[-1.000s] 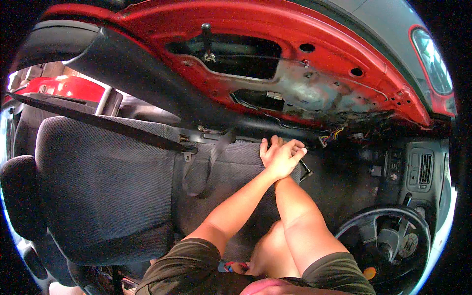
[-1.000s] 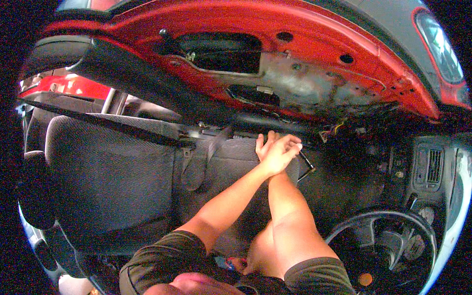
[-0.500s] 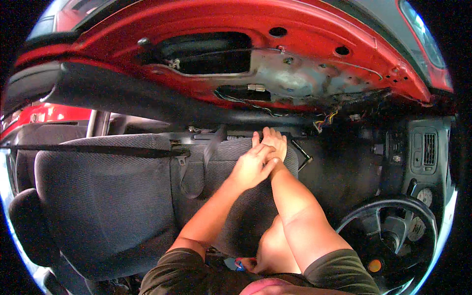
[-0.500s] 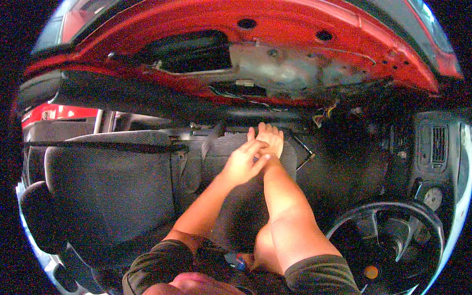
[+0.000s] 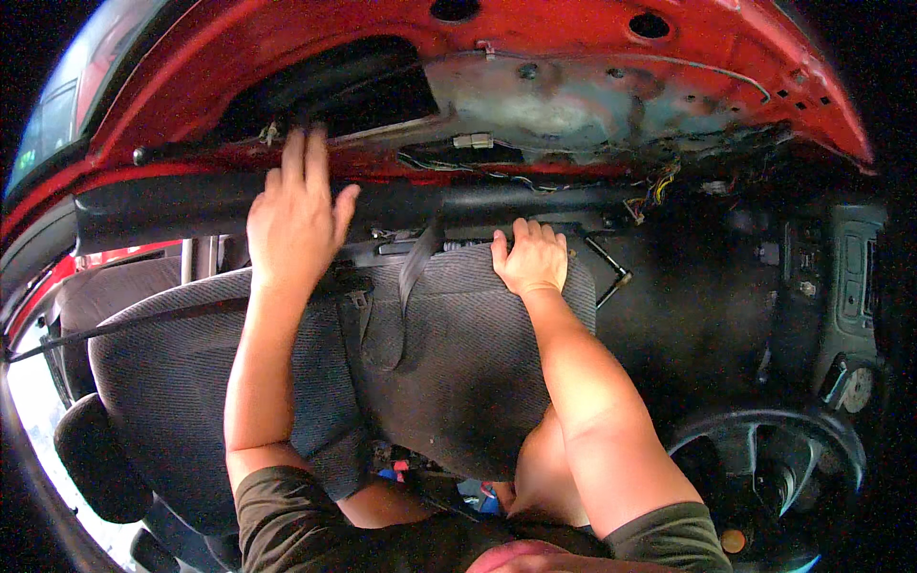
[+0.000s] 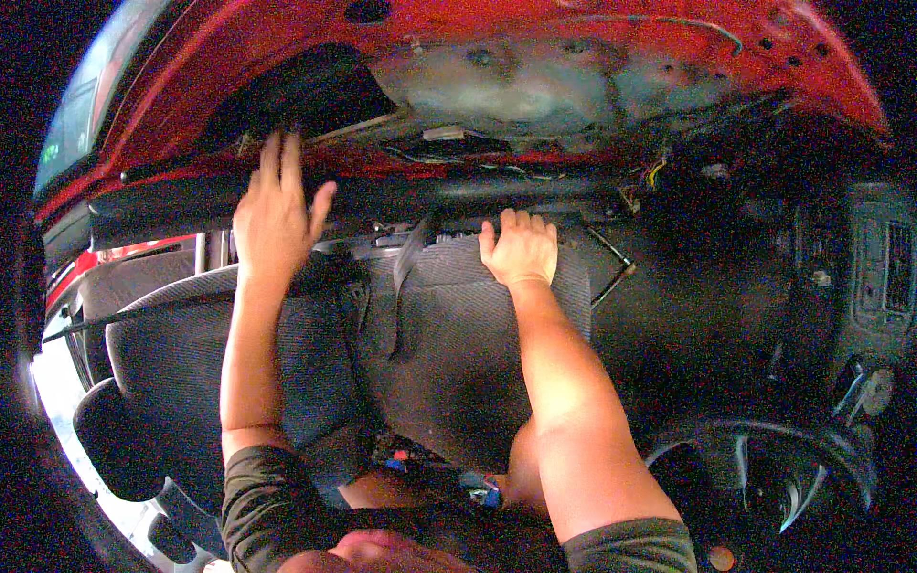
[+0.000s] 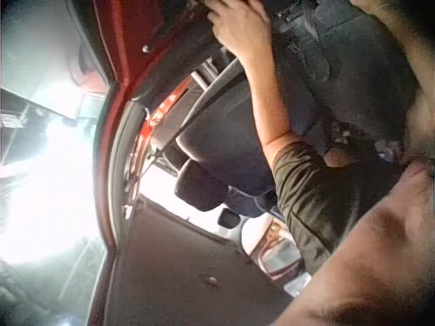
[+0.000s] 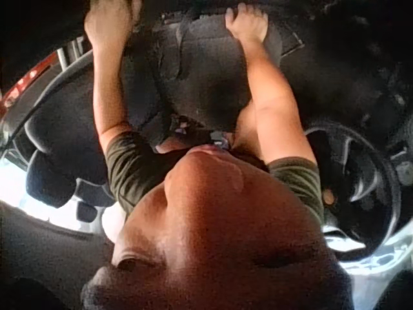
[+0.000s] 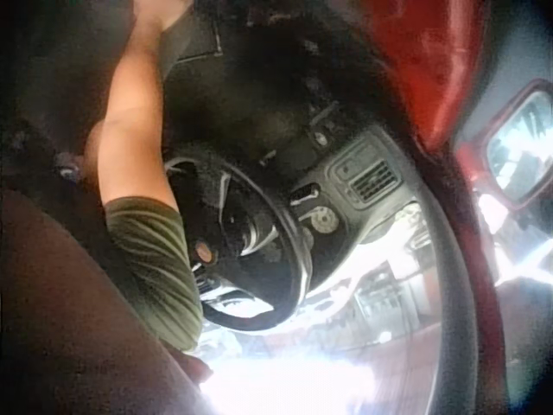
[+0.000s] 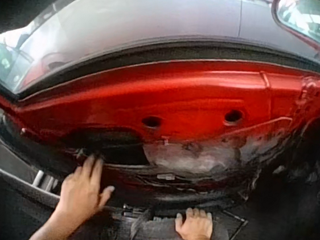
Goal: The person removes the front passenger seat from a red car. They use a socket wrench to loosen and remove the bolts securing the seat to the floor, then lift and pull the seat out of the vehicle.
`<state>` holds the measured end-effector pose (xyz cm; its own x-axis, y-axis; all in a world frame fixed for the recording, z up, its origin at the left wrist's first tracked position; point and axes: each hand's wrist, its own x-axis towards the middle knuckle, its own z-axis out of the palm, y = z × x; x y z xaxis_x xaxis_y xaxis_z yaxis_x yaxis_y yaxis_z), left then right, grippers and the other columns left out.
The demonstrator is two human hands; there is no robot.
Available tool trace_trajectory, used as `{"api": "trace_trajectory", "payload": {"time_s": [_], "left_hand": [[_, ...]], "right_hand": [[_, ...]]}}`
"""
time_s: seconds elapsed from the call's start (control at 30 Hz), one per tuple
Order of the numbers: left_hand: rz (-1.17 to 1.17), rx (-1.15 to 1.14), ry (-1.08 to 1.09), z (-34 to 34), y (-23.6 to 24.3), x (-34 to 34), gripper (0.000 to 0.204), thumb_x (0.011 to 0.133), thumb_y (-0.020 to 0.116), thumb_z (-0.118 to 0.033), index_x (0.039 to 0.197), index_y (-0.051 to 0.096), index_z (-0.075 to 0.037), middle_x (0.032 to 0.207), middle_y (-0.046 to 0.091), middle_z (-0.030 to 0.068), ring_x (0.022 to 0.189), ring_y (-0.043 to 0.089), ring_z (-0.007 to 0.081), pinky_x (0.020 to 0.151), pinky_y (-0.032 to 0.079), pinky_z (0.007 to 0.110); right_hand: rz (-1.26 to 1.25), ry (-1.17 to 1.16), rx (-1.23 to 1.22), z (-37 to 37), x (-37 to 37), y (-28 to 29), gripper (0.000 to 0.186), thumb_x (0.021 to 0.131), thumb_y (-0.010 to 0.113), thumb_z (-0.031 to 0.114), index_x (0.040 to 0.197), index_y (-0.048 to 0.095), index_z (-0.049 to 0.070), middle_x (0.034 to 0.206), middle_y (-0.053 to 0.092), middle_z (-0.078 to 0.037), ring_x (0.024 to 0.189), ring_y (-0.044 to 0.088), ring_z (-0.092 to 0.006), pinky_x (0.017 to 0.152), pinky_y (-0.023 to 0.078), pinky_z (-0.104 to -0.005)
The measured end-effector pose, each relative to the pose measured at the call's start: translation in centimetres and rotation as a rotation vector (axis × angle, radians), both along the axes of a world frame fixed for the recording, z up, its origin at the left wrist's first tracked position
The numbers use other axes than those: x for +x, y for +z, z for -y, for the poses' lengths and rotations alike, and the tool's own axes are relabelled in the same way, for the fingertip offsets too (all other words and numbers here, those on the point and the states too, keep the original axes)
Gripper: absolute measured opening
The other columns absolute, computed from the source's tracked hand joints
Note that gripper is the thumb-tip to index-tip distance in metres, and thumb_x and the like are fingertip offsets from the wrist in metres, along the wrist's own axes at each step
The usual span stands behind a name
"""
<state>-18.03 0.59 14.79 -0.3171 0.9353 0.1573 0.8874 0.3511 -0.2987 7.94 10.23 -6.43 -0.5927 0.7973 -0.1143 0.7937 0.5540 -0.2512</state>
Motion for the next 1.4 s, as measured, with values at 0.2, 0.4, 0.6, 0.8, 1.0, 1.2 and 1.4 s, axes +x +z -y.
{"api": "trace_trajectory", "payload": {"time_s": [0.2, 0.4, 0.6, 0.8, 1.0, 1.2, 1.4], "left_hand": [[-0.127, -0.311, 0.214, -2.8, 1.3, 1.8, 0.069, 0.088, 0.076, -0.049, 0.136, 0.058, -0.002, 0.135, 0.06, 0.0139, 0.1, 0.07, 0.0294, 0.074, 0.063, 0.038], [-0.212, -0.246, 0.119, -2.5, 0.7, 1.3, 0.064, 0.09, 0.072, -0.057, 0.125, 0.06, -0.004, 0.122, 0.061, 0.0144, 0.088, 0.073, 0.032, 0.07, 0.062, 0.044], [-0.116, -0.274, 0.242, -3.3, 0.8, 1.6, 0.066, 0.09, 0.069, -0.063, 0.12, 0.062, -0.004, 0.114, 0.063, 0.0174, 0.075, 0.075, 0.0329, 0.067, 0.061, 0.045], [0.074, -0.07, 0.13, -2.0, -0.6, 3.8, 0.074, 0.089, 0.073, -0.055, 0.143, 0.055, -0.007, 0.138, 0.057, 0.0236, 0.091, 0.072, 0.0348, 0.075, 0.06, 0.047], [0.595, -0.144, -0.001, 13.2, -11.4, 11.7, 0.078, 0.088, 0.075, -0.041, 0.155, 0.047, -0.012, 0.168, 0.029, 0.0249, 0.14, 0.047, 0.0439, 0.111, 0.042, 0.056], [0.819, -0.247, 0.25, 30.4, -18.1, 24.0, 0.08, 0.097, 0.06, -0.06, 0.165, 0.032, -0.028, 0.17, 0.026, 0.0174, 0.157, 0.019, 0.0471, 0.123, 0.021, 0.068], [0.86, 0.019, 0.344, 32.2, -21.5, 25.5, 0.079, 0.094, 0.058, -0.064, 0.162, 0.039, -0.029, 0.159, 0.042, 0.0174, 0.157, 0.019, 0.0483, 0.119, 0.019, 0.076]], "right_hand": [[-0.012, -0.008, 0.006, 0.0, 0.0, -0.2, 0.042, 0.097, 0.054, 0.048, 0.097, 0.07, 0.01, 0.096, 0.071, -0.012, 0.093, 0.068, -0.0329, 0.084, 0.049, -0.0492], [-0.001, -0.012, 0.014, -0.1, 0.3, -0.1, 0.04, 0.096, 0.056, 0.047, 0.095, 0.07, 0.011, 0.096, 0.072, -0.011, 0.092, 0.068, -0.0326, 0.084, 0.049, -0.0488], [-0.011, 0.005, 0.027, -0.1, -0.3, 0.2, 0.039, 0.095, 0.057, 0.047, 0.093, 0.068, 0.01, 0.096, 0.072, -0.012, 0.095, 0.068, -0.0333, 0.085, 0.049, -0.0483], [0.023, 0.003, 0.039, 0.1, 0.1, -0.1, 0.044, 0.098, 0.051, 0.051, 0.096, 0.069, 0.01, 0.097, 0.073, -0.014, 0.094, 0.07, -0.0345, 0.086, 0.051, -0.0511], [0.015, 0.014, 0.055, 0.3, -0.4, 0.1, 0.044, 0.098, 0.054, 0.05, 0.096, 0.069, 0.009, 0.098, 0.073, -0.015, 0.095, 0.07, -0.0355, 0.085, 0.051, -0.0516], [-0.009, 0.018, 0.119, -0.2, -0.1, -0.5, 0.047, 0.097, 0.055, 0.051, 0.09, 0.068, 0.006, 0.092, 0.073, -0.02, 0.085, 0.07, -0.0425, 0.078, 0.053, -0.0569], [0.094, -0.058, 0.073, -1.3, 0.5, -1.7, 0.063, 0.1, 0.046, 0.061, 0.11, 0.072, 0.004, 0.111, 0.074, -0.025, 0.1, 0.071, -0.048, 0.084, 0.055, -0.0578]]}}
